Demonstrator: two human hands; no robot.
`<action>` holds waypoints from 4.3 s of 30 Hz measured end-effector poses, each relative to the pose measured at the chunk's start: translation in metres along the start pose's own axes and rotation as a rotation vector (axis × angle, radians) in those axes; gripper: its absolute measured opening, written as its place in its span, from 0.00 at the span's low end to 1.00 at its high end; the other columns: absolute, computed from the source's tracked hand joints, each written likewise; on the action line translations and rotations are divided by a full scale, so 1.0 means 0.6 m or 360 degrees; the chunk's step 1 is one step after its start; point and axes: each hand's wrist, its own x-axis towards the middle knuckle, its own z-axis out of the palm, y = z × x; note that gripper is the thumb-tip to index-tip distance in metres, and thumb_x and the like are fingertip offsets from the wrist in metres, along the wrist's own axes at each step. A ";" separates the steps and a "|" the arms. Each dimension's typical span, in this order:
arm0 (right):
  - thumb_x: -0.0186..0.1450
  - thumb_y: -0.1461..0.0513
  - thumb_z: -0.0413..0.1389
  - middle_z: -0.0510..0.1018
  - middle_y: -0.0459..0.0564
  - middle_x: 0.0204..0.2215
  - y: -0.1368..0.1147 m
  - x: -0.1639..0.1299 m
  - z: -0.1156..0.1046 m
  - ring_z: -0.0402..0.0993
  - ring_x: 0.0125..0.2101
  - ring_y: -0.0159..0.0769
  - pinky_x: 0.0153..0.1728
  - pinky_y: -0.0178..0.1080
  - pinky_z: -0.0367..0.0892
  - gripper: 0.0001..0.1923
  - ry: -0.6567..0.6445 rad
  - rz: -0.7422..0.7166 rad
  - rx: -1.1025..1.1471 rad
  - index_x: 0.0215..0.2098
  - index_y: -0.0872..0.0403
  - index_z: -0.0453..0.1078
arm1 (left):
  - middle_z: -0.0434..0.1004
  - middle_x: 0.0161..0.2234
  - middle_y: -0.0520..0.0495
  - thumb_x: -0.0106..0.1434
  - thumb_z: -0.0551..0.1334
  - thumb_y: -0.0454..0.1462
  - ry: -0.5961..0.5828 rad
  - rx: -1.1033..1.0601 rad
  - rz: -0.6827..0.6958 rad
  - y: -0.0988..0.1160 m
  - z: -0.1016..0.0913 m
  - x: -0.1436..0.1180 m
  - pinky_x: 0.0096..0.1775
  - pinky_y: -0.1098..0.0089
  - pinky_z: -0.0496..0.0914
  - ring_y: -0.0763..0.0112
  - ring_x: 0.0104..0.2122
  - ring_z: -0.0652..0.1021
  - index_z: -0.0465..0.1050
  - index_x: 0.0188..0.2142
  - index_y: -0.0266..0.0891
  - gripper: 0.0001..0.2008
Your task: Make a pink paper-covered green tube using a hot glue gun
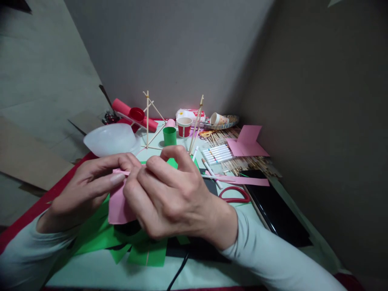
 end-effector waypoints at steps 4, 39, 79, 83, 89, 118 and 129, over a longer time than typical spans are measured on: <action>0.72 0.70 0.53 0.83 0.48 0.30 0.012 0.001 0.000 0.72 0.31 0.38 0.40 0.49 0.65 0.12 -0.0032 0.0048 0.0150 0.39 0.54 0.77 | 0.75 0.35 0.47 0.72 0.61 0.40 0.0011 0.0118 0.0078 0.003 -0.001 0.002 0.40 0.68 0.68 0.64 0.38 0.74 0.75 0.33 0.41 0.10; 0.72 0.69 0.55 0.75 0.50 0.29 -0.016 0.010 -0.008 0.61 0.29 0.34 0.31 0.40 0.58 0.09 -0.0253 0.0591 0.0577 0.37 0.62 0.77 | 0.78 0.44 0.49 0.68 0.63 0.34 -0.0086 -0.0205 0.0026 -0.002 0.009 0.005 0.46 0.69 0.70 0.64 0.47 0.76 0.70 0.32 0.41 0.07; 0.75 0.64 0.57 0.82 0.48 0.40 0.027 0.012 -0.019 0.71 0.36 0.33 0.40 0.40 0.73 0.06 -0.0186 0.0338 0.0970 0.50 0.55 0.71 | 0.77 0.57 0.42 0.69 0.65 0.40 -0.0074 -0.0012 0.0012 0.006 -0.020 0.004 0.49 0.64 0.73 0.53 0.56 0.77 0.79 0.31 0.40 0.10; 0.75 0.65 0.57 0.81 0.49 0.39 0.045 0.008 -0.025 0.74 0.38 0.34 0.39 0.39 0.73 0.09 -0.0392 0.0482 0.1277 0.53 0.55 0.70 | 0.78 0.54 0.41 0.68 0.66 0.40 -0.0086 0.0002 0.0003 0.007 -0.022 0.004 0.47 0.65 0.73 0.51 0.56 0.75 0.77 0.30 0.40 0.10; 0.74 0.66 0.58 0.82 0.51 0.43 0.052 0.003 -0.024 0.78 0.41 0.34 0.42 0.39 0.75 0.06 -0.0412 0.0604 0.1477 0.49 0.56 0.71 | 0.77 0.53 0.43 0.70 0.64 0.39 -0.0166 0.0075 0.0016 0.004 -0.028 0.004 0.46 0.67 0.71 0.54 0.56 0.74 0.77 0.32 0.41 0.09; 0.76 0.65 0.52 0.77 0.47 0.37 0.040 0.011 -0.046 0.68 0.35 0.35 0.39 0.41 0.69 0.03 -0.0612 0.0368 0.0814 0.44 0.51 0.66 | 0.75 0.59 0.45 0.74 0.60 0.39 -0.0067 0.0188 0.0023 0.029 0.003 -0.002 0.65 0.62 0.60 0.54 0.66 0.67 0.75 0.34 0.40 0.11; 0.75 0.68 0.53 0.80 0.45 0.42 0.055 0.018 -0.053 0.74 0.39 0.33 0.39 0.38 0.69 0.09 -0.0600 0.0452 0.1069 0.51 0.51 0.66 | 0.73 0.62 0.52 0.75 0.59 0.39 -0.0049 0.0161 0.0059 0.029 -0.001 -0.003 0.65 0.63 0.59 0.58 0.63 0.71 0.74 0.36 0.42 0.10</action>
